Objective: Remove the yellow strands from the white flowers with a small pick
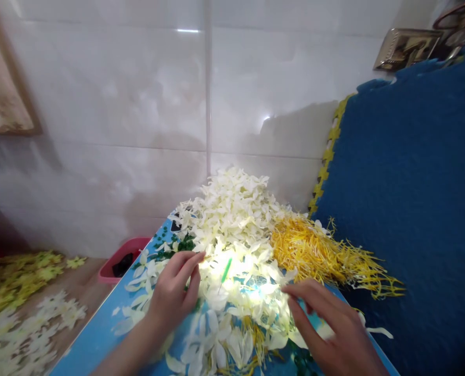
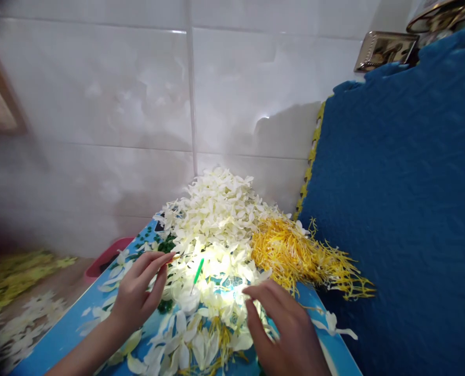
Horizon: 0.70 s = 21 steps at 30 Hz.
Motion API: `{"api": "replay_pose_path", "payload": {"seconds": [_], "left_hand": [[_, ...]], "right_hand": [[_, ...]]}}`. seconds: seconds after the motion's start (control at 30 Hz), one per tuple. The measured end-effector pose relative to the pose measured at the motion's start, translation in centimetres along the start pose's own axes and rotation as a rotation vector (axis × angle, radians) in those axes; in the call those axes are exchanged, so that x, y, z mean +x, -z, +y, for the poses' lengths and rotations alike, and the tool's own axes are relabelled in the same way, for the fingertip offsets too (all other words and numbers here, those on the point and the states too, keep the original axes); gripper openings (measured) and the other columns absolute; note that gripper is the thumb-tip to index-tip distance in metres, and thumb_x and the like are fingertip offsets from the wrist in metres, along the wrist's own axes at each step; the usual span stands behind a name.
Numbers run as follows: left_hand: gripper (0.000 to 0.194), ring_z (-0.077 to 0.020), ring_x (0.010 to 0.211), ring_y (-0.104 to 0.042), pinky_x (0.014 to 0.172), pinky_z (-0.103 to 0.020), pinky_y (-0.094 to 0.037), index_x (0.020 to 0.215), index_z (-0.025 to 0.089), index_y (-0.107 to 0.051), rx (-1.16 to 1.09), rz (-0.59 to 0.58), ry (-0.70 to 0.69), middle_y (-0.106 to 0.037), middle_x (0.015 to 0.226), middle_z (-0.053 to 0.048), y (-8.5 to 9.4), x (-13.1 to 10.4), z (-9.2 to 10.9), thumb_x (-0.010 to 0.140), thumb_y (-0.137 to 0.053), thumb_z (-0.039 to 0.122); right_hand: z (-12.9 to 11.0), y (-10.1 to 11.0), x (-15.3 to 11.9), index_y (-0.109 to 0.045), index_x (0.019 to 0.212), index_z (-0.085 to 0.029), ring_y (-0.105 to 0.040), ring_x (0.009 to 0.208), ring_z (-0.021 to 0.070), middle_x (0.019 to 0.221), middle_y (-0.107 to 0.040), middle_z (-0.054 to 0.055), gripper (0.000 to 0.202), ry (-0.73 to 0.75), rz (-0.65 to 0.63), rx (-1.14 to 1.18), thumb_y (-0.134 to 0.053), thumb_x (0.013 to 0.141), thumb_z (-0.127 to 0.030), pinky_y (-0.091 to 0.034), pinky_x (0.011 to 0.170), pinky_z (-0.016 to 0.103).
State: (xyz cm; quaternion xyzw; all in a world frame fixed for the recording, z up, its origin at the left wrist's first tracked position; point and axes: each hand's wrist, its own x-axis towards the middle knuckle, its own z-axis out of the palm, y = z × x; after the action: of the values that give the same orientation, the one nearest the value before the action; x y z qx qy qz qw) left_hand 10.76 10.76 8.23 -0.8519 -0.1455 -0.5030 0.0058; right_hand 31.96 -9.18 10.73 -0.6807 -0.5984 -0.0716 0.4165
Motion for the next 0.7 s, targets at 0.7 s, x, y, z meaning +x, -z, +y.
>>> {"api": "replay_pose_path", "payload": {"seconds": [0.7], "left_hand": [[0.040, -0.0133, 0.093, -0.057, 0.077, -0.021, -0.047, 0.124, 0.009, -0.057, 0.046, 0.028, 0.044, -0.057, 0.104, -0.009, 0.0, 0.3, 0.8, 0.088, -0.051, -0.006]], "right_hand": [[2.9, -6.2, 12.3, -0.059, 0.078, -0.019, -0.053, 0.050, 0.0131, 0.054, -0.052, -0.005, 0.016, -0.413, -0.279, 0.511, -0.059, 0.078, -0.036, -0.041, 0.047, 0.023]]}}
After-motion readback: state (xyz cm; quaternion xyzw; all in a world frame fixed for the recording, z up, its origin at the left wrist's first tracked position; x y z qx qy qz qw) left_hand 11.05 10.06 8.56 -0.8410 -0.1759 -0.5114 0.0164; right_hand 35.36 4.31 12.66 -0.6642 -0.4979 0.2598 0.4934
